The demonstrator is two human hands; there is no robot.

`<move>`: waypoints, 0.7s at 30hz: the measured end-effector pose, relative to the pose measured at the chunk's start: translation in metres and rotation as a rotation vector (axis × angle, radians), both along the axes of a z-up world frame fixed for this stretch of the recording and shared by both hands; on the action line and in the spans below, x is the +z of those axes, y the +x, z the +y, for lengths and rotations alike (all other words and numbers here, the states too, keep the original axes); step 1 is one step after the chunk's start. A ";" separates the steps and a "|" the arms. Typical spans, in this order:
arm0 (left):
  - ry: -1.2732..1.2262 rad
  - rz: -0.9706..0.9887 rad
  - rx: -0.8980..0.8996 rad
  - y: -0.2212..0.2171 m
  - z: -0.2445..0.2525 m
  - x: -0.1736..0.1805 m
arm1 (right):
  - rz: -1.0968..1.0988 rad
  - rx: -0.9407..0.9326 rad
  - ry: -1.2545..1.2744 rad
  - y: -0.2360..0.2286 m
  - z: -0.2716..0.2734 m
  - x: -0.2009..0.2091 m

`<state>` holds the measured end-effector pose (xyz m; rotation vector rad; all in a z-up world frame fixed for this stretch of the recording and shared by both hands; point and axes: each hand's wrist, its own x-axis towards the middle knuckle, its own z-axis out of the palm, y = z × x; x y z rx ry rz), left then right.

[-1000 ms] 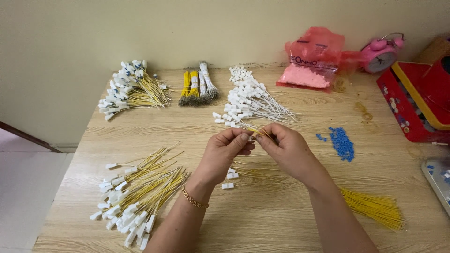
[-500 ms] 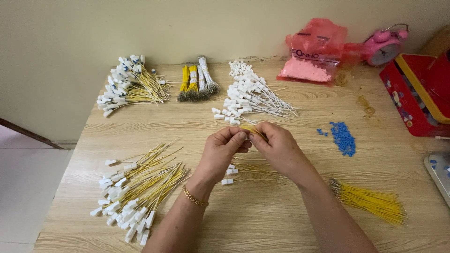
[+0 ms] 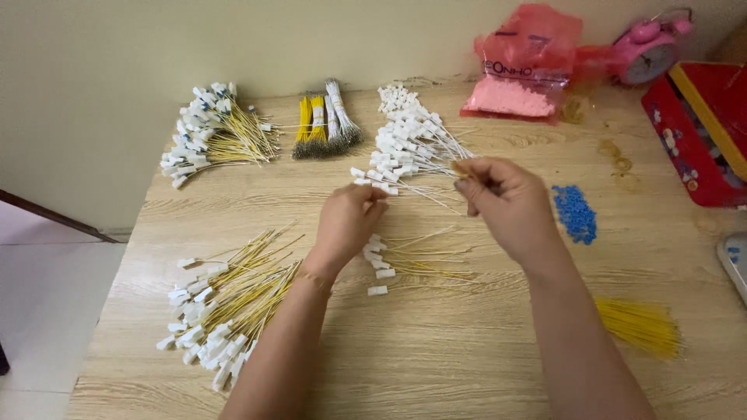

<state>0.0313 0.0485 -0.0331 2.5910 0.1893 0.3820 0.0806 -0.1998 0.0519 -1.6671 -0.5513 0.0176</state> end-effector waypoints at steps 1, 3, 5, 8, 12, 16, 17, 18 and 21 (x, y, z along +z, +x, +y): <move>0.000 -0.007 0.004 0.010 0.000 -0.008 | -0.007 0.004 0.000 0.001 0.002 -0.004; 0.110 -0.030 0.024 0.032 0.001 -0.023 | 0.059 0.054 -0.038 0.004 0.006 -0.012; 0.177 -0.034 0.016 0.043 -0.001 -0.033 | 0.059 0.059 -0.066 0.002 0.007 -0.016; 0.231 -0.037 0.004 0.052 -0.005 -0.038 | 0.108 0.060 -0.073 0.001 0.008 -0.019; 0.038 -0.033 0.009 0.042 -0.006 -0.032 | 0.188 0.071 -0.057 -0.008 0.013 -0.008; -0.344 -0.022 0.002 0.003 -0.023 0.022 | 0.216 0.088 -0.021 -0.012 0.015 -0.004; -0.593 -0.071 -0.005 -0.001 -0.027 0.022 | 0.215 0.095 -0.017 -0.013 0.016 -0.004; -0.843 -0.121 -0.012 -0.005 -0.030 0.022 | 0.214 0.103 -0.013 -0.015 0.016 -0.003; -1.022 -0.161 -0.050 -0.027 -0.044 0.044 | 0.162 0.121 -0.063 -0.018 0.016 0.001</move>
